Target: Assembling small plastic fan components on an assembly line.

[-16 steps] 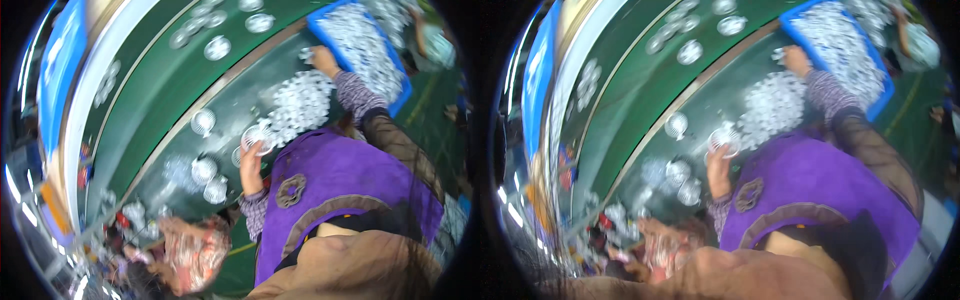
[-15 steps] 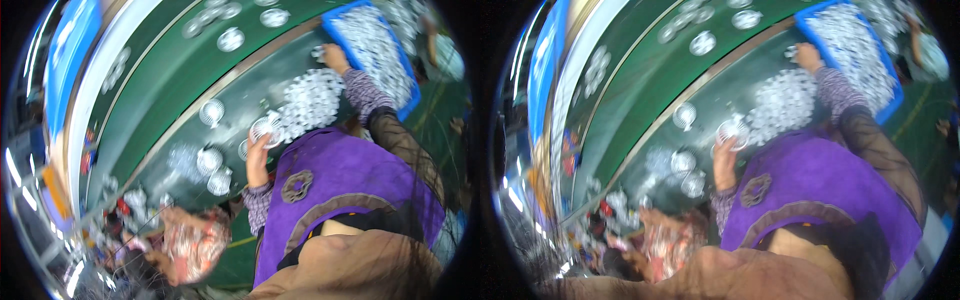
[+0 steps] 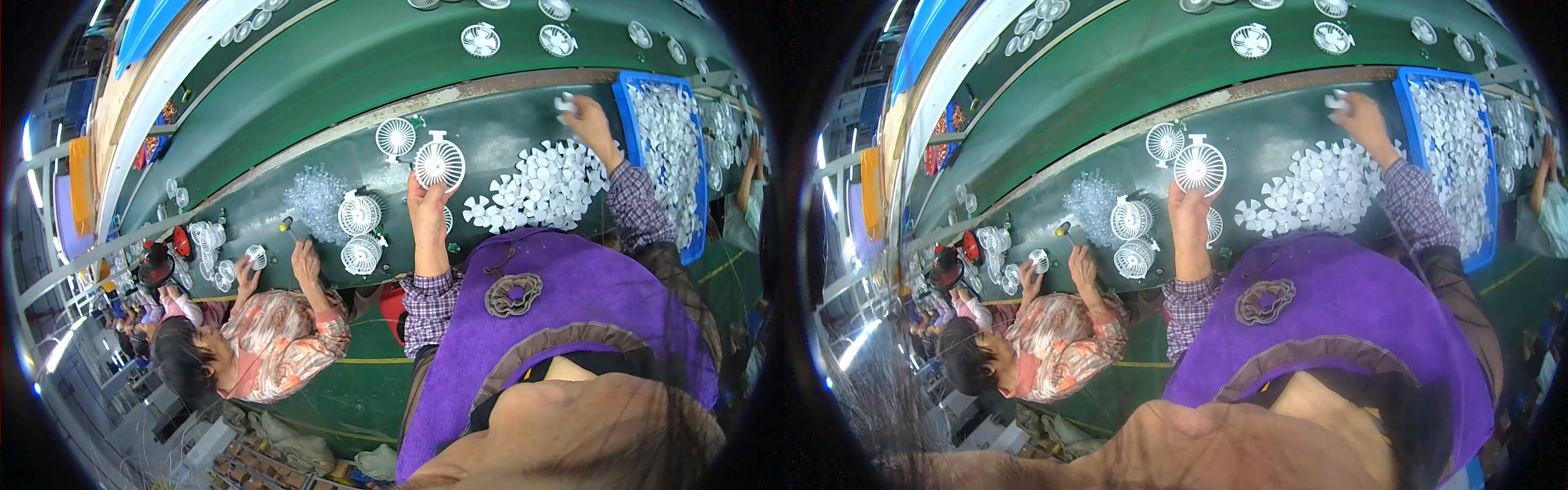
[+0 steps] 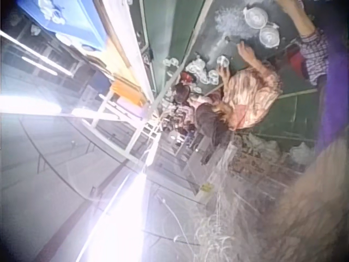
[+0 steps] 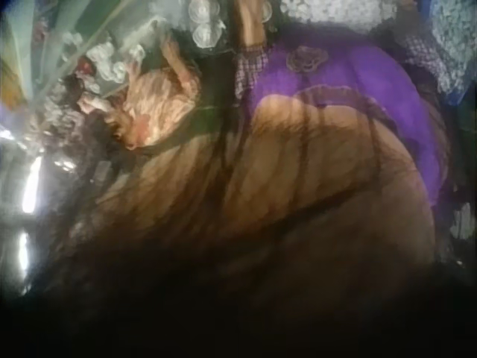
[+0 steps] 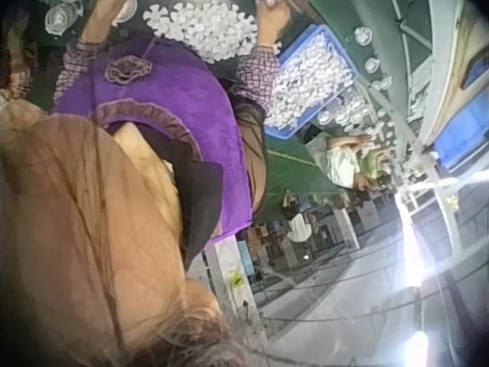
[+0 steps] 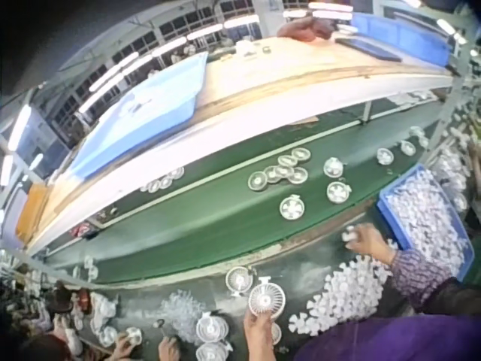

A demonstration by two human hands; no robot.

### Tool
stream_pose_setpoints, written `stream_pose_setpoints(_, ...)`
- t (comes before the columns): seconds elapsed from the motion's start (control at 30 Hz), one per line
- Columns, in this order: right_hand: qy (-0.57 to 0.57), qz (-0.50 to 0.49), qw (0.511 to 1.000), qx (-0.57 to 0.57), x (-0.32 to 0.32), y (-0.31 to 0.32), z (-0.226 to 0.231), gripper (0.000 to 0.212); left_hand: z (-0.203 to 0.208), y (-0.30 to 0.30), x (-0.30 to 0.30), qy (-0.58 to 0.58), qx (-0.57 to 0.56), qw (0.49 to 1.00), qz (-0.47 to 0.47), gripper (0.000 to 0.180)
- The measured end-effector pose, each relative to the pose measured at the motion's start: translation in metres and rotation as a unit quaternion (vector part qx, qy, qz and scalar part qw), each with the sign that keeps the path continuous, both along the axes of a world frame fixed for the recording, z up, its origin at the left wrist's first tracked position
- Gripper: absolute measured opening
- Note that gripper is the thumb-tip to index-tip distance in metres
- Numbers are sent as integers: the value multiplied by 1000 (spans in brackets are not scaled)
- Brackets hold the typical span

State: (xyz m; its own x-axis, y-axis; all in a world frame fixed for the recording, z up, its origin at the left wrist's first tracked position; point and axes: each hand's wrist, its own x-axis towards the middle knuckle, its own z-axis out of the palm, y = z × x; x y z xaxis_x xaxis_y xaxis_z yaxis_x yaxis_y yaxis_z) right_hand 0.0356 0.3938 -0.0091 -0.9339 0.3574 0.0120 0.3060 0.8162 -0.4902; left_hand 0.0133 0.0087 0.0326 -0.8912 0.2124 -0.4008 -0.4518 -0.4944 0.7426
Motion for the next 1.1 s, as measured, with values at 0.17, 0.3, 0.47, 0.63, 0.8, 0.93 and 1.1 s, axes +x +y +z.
stream_pose_setpoints(0.17, 144, 276, 945, -97, -1, -157, 81, 40, 1, 17, 8, 26, -30, 999, -17, 48)
stream_pose_setpoints(0.3, 153, 270, 944, -113, 2, -198, 83, 36, 7, 30, 18, 48, -21, 997, -54, 51)
stream_pose_setpoints(0.47, 141, 305, 936, -107, -1, -202, 74, 34, 2, 23, 22, 60, 1, 996, -59, 44)
stream_pose_setpoints(0.63, 115, 229, 932, -256, 9, -198, 77, 32, -1, 24, 22, 60, -134, 989, -32, 33)
stream_pose_setpoints(0.8, -98, 91, 833, -536, 23, -180, 43, 43, 4, 26, 27, 59, -119, 987, -94, 33)
stream_pose_setpoints(0.93, -101, 89, 794, -592, 25, -186, 30, 46, -2, 21, 26, 57, -161, 976, -135, 30)
stream_pose_setpoints(1.1, -84, 119, 854, -500, -18, -191, 38, 37, -4, 19, -6, 74, -196, 974, -84, 24)
